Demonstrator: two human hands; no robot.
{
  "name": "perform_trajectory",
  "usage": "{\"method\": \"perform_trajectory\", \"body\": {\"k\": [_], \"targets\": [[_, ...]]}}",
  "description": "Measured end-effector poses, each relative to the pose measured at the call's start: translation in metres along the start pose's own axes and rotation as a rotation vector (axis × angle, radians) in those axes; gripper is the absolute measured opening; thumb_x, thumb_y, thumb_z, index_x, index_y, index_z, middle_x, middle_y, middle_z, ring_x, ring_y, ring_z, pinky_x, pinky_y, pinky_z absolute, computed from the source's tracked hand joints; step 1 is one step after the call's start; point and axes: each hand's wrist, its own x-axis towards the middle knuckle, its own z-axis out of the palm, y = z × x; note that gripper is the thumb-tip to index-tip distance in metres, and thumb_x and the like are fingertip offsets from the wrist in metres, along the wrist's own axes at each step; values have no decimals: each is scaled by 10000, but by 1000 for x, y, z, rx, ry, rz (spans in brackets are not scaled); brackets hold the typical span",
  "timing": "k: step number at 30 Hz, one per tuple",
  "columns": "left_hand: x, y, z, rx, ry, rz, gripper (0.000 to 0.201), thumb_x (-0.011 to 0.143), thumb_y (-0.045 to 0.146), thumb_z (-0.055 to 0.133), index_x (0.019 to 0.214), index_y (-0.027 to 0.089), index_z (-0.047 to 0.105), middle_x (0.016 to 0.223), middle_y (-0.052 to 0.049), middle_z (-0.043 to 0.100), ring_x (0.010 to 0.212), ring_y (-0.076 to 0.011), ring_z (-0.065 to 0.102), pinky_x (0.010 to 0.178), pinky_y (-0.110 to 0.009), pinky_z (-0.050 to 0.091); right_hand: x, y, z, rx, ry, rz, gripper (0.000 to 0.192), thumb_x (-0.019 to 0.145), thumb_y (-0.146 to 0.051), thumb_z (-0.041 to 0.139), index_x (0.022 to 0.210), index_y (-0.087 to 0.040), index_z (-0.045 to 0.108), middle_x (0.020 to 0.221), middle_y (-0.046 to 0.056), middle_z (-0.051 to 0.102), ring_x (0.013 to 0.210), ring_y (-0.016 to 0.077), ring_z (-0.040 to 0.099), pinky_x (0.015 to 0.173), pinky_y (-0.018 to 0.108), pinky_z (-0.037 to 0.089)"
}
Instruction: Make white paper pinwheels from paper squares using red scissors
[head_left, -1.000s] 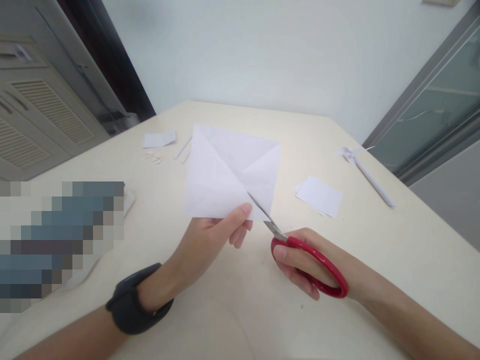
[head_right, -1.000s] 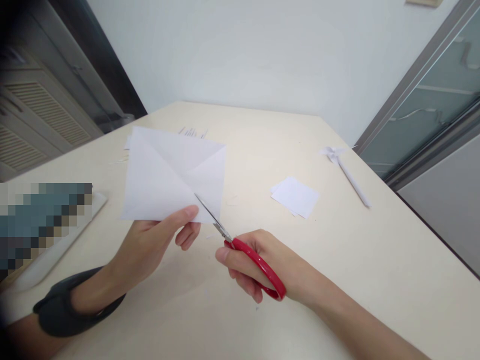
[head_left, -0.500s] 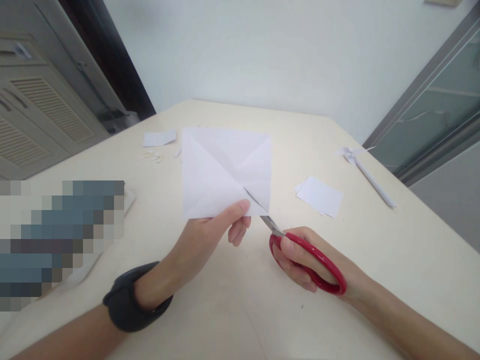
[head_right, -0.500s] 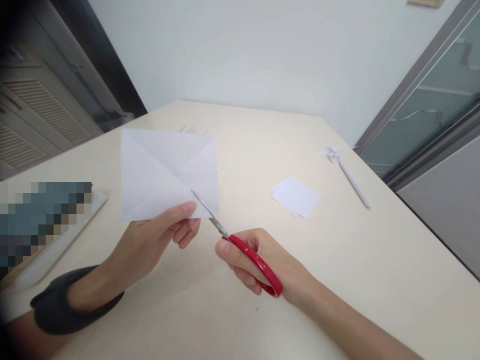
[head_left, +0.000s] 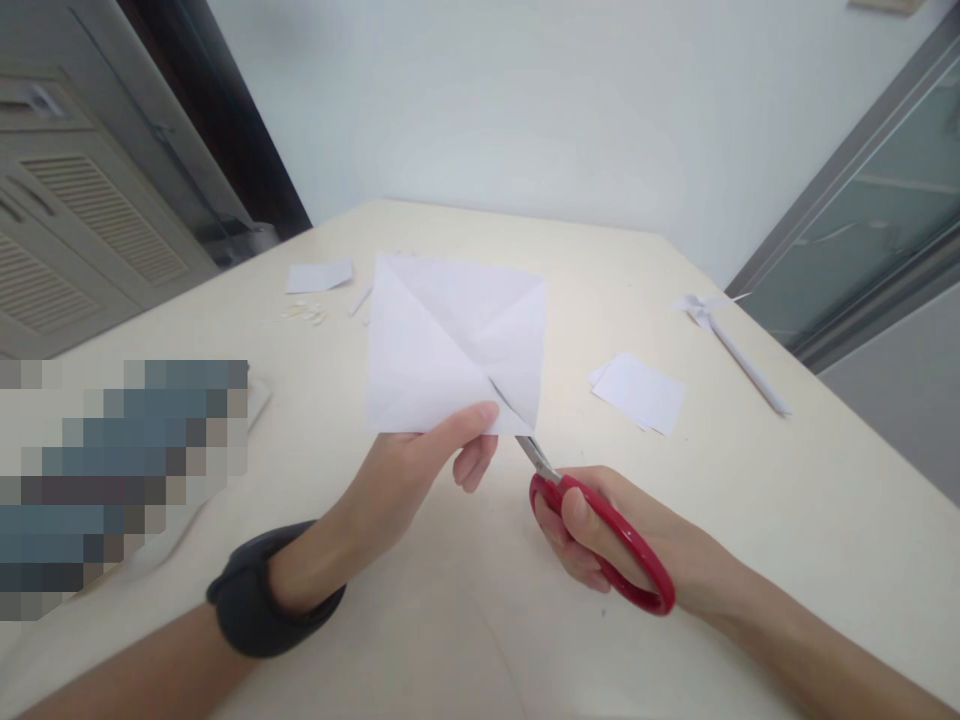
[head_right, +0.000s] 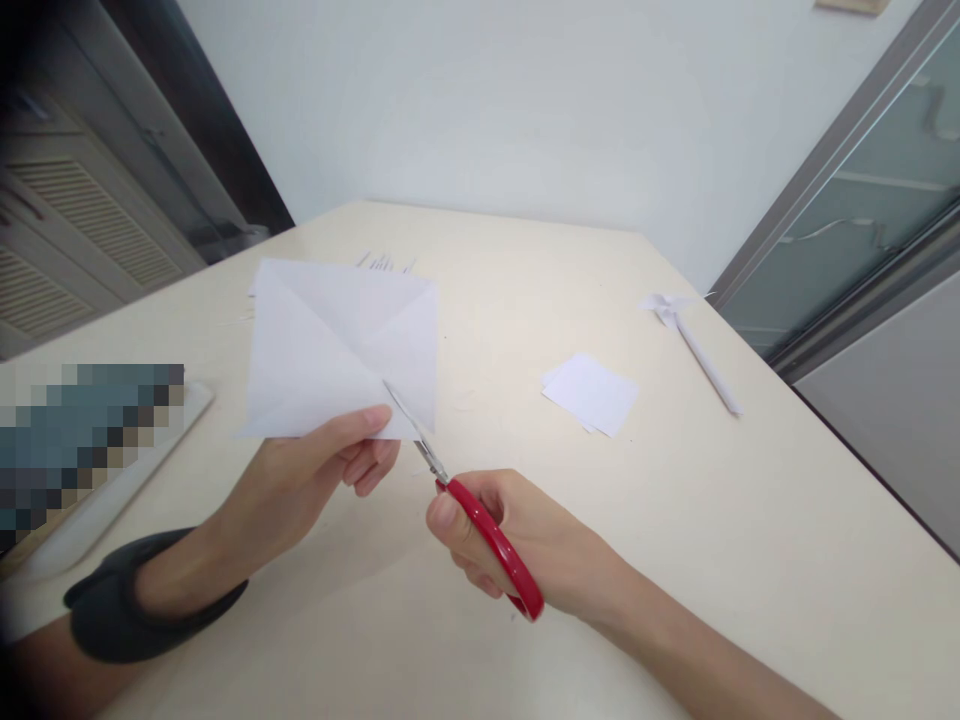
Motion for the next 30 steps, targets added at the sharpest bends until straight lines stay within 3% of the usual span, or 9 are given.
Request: {"method": "perform_trajectory", "body": {"k": [5,10,18,24,30], "targets": [[0,-2,-3,-1,-15,1,406,854,225,491,460,178,407,472,32,403,470,-99,425,460,-250,350,-2,1,-1,-91,6,68,366,829,-539,511,848,-180,445,689,-40,330,597,82,261,510,214,225],[0,-2,-3,2,-23,-3,413,848,224,491,447,180,403,462,30,399,469,-104,428,470,-257,356,-5,-1,-1,-127,-96,40,310,862,-489,489,901,-186,433,724,-30,348,627,92,280,540,225,250],[-1,-3,-3,145,-30,-25,409,827,287,480,442,198,372,437,23,430,449,-117,433,473,-266,373,-8,-7,-4,-149,-162,21,440,833,-618,407,929,-189,436,779,-7,376,668,112,313,578,244,289],[0,-4,-4,97,-101,-5,436,858,262,486,443,182,378,454,31,420,460,-101,437,483,-254,360,-5,-5,-7,-170,-137,7,435,844,-599,410,923,-173,450,769,-7,394,645,100,313,563,234,290],[1,-4,-6,110,-101,-25,428,867,282,475,458,191,384,455,33,420,472,-113,450,497,-264,364,3,-1,-3,-75,-73,-8,392,860,-554,433,818,-166,466,711,-1,476,631,103,420,579,229,351]]}}
